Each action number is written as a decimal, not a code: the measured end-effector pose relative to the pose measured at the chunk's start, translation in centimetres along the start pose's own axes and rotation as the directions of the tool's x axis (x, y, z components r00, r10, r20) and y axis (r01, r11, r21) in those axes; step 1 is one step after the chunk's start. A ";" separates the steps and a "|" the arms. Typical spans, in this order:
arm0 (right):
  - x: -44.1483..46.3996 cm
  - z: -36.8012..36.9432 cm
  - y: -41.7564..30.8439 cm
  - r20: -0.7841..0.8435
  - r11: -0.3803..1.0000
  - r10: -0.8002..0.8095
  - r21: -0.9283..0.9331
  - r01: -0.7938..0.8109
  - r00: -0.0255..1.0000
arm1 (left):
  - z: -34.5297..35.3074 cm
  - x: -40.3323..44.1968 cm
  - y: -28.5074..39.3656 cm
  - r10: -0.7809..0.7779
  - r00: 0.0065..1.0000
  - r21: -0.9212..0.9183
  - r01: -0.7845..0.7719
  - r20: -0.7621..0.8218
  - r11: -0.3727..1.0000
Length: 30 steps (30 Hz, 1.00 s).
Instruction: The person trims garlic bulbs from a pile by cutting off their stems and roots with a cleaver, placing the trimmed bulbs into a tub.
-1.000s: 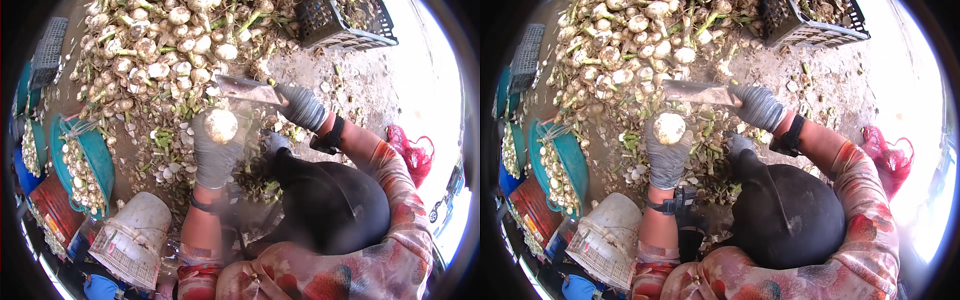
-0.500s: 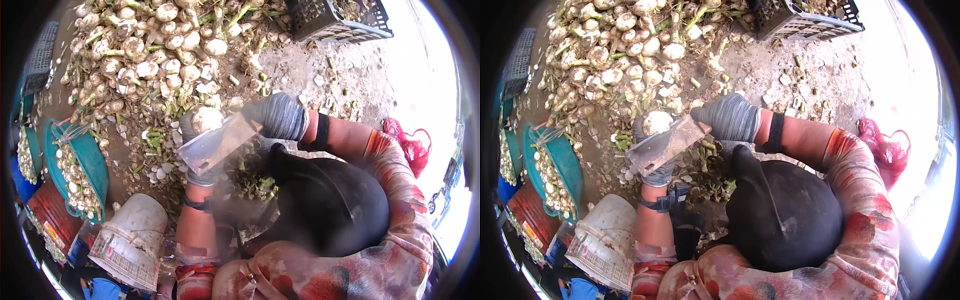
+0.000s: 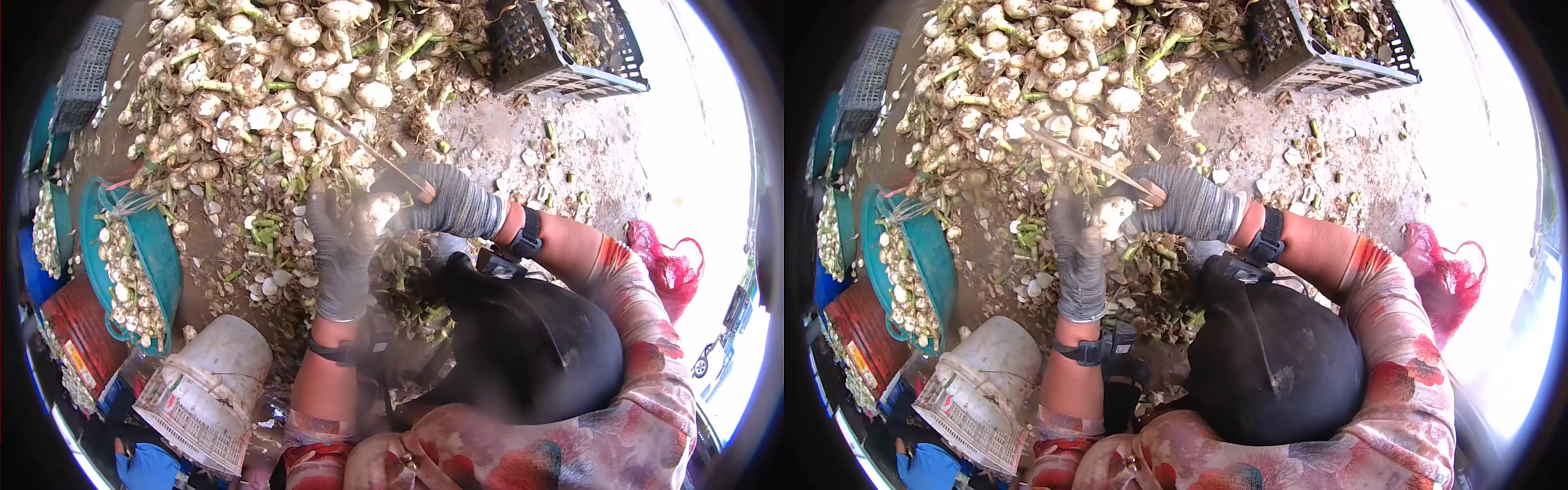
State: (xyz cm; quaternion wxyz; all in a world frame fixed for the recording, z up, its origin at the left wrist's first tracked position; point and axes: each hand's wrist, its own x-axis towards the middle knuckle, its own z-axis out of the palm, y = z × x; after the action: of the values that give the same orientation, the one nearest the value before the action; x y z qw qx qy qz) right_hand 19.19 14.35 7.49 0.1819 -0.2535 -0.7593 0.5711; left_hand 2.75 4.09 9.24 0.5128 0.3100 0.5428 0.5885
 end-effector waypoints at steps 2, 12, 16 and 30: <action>-0.6 0.4 0.1 0.070 0.995 0.046 -0.090 -0.040 0.997 | -2.0 -0.1 -2.0 -0.227 0.973 -0.124 0.230 0.034 0.965; -1.7 -3.1 2.3 0.177 0.858 0.198 -0.507 -0.083 0.964 | -2.1 -0.4 -0.2 -0.109 0.992 0.498 0.129 -0.070 0.857; -4.8 -5.4 6.3 -0.280 0.792 0.461 -0.298 -0.533 0.842 | -14.0 0.1 7.3 0.190 0.921 0.188 -0.132 -0.341 0.973; 0.9 -4.0 7.3 -0.363 0.753 0.540 -0.195 -0.628 0.760 | -5.8 1.3 -0.4 -0.006 0.988 0.306 0.054 -0.156 0.950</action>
State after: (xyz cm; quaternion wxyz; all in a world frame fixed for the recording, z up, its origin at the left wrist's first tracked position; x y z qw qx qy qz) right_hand 22.04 19.59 1.63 0.0576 -0.5842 -0.6845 0.4322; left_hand -2.81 3.40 7.33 0.4233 0.3320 0.6708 0.5104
